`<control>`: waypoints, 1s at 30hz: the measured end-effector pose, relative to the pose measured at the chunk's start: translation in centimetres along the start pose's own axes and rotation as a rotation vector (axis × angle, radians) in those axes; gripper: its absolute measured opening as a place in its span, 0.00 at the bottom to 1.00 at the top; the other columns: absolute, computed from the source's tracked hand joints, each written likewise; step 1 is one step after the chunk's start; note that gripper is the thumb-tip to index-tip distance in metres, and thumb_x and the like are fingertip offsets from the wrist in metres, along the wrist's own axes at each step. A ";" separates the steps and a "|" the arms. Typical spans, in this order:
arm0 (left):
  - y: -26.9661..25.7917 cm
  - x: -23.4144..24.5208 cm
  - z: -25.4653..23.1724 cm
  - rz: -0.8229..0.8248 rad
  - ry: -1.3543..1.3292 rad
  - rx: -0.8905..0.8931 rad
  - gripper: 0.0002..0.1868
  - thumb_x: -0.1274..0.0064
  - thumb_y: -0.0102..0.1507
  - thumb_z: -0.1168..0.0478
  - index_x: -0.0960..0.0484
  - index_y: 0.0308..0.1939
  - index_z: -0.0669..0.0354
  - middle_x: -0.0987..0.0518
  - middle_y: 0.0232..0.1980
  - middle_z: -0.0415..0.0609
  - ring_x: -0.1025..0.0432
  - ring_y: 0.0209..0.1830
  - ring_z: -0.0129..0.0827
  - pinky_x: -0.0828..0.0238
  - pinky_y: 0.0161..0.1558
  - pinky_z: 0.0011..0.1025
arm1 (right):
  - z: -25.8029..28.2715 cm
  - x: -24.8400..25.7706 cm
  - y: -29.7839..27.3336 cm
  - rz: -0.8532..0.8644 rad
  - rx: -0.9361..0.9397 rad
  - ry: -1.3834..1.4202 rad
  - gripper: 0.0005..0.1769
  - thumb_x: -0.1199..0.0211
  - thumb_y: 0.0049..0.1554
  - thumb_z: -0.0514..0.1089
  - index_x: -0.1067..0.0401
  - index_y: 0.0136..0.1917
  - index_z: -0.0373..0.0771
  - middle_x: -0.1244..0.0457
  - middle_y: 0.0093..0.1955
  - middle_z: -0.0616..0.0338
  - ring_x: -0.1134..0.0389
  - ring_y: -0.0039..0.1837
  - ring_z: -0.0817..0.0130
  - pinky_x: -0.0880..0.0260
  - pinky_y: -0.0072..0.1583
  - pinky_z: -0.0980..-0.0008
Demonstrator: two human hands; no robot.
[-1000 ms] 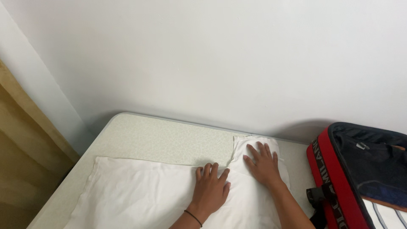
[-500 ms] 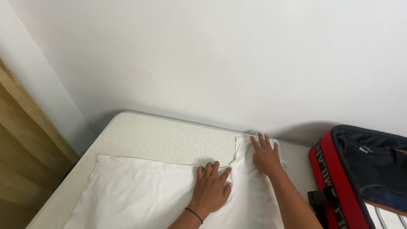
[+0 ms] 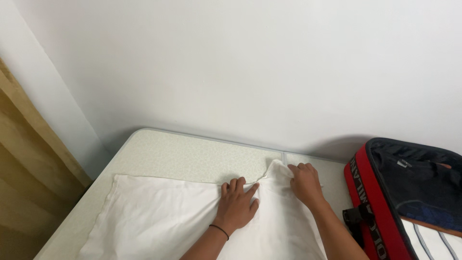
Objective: The person spreads a white t-shirt on a table, folds the sleeves and sides inward, and then folds the garment into a square before placing it into an open suitcase.
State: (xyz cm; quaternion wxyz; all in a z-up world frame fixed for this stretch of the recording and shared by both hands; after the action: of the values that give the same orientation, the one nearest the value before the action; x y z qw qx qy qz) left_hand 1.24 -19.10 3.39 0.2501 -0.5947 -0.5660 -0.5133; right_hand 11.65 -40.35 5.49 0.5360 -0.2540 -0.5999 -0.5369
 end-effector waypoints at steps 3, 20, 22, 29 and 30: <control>0.3 -0.3 0.4 0.029 0.017 0.018 0.27 0.54 0.67 0.48 0.26 0.69 0.49 0.33 0.58 0.52 0.44 0.60 0.43 0.52 0.62 0.47 | 1.0 2.0 -0.8 0.072 -0.096 0.017 0.19 0.38 0.52 0.34 0.22 0.58 0.39 0.31 0.49 0.55 0.34 0.56 0.57 0.34 0.65 0.59; 2.7 -1.0 2.4 0.325 -0.052 0.150 0.23 0.60 0.69 0.47 0.28 0.70 0.28 0.36 0.58 0.44 0.46 0.57 0.38 0.51 0.57 0.38 | 5.1 5.8 -6.1 0.309 0.070 0.131 0.17 0.39 0.54 0.34 0.22 0.56 0.41 0.29 0.48 0.55 0.30 0.53 0.59 0.34 0.60 0.58; 2.9 -1.0 2.5 0.343 -0.055 0.180 0.22 0.61 0.70 0.47 0.26 0.68 0.25 0.35 0.56 0.44 0.45 0.56 0.38 0.50 0.57 0.38 | 5.9 5.9 -7.0 0.335 0.146 0.082 0.18 0.37 0.54 0.36 0.22 0.58 0.45 0.28 0.49 0.59 0.32 0.54 0.62 0.38 0.62 0.59; 3.2 -0.2 1.3 0.207 -0.135 0.266 0.18 0.58 0.69 0.43 0.16 0.57 0.31 0.31 0.52 0.44 0.42 0.54 0.38 0.51 0.57 0.40 | 8.1 7.3 -9.7 0.596 0.159 -0.055 0.19 0.32 0.55 0.48 0.22 0.61 0.51 0.28 0.46 0.67 0.37 0.55 0.69 0.44 0.64 0.68; 3.2 0.0 0.8 0.155 -0.148 0.268 0.18 0.56 0.68 0.42 0.14 0.54 0.35 0.31 0.52 0.43 0.42 0.55 0.38 0.50 0.57 0.40 | 8.2 7.6 -9.8 0.611 0.150 -0.062 0.19 0.32 0.56 0.51 0.22 0.60 0.50 0.28 0.45 0.67 0.37 0.55 0.69 0.44 0.64 0.68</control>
State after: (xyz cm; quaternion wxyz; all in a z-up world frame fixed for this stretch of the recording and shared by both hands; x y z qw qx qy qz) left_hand 4.51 -19.12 4.06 0.3236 -0.6342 -0.5985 -0.3672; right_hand -2.24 -37.72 10.06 0.6713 -0.3984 -0.5497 -0.2973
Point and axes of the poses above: each hand's wrist, its own y-axis towards the middle knuckle, its own x-axis out of the back of the hand, z = x × y, the point moved 5 cm from there along y, towards the middle knuckle
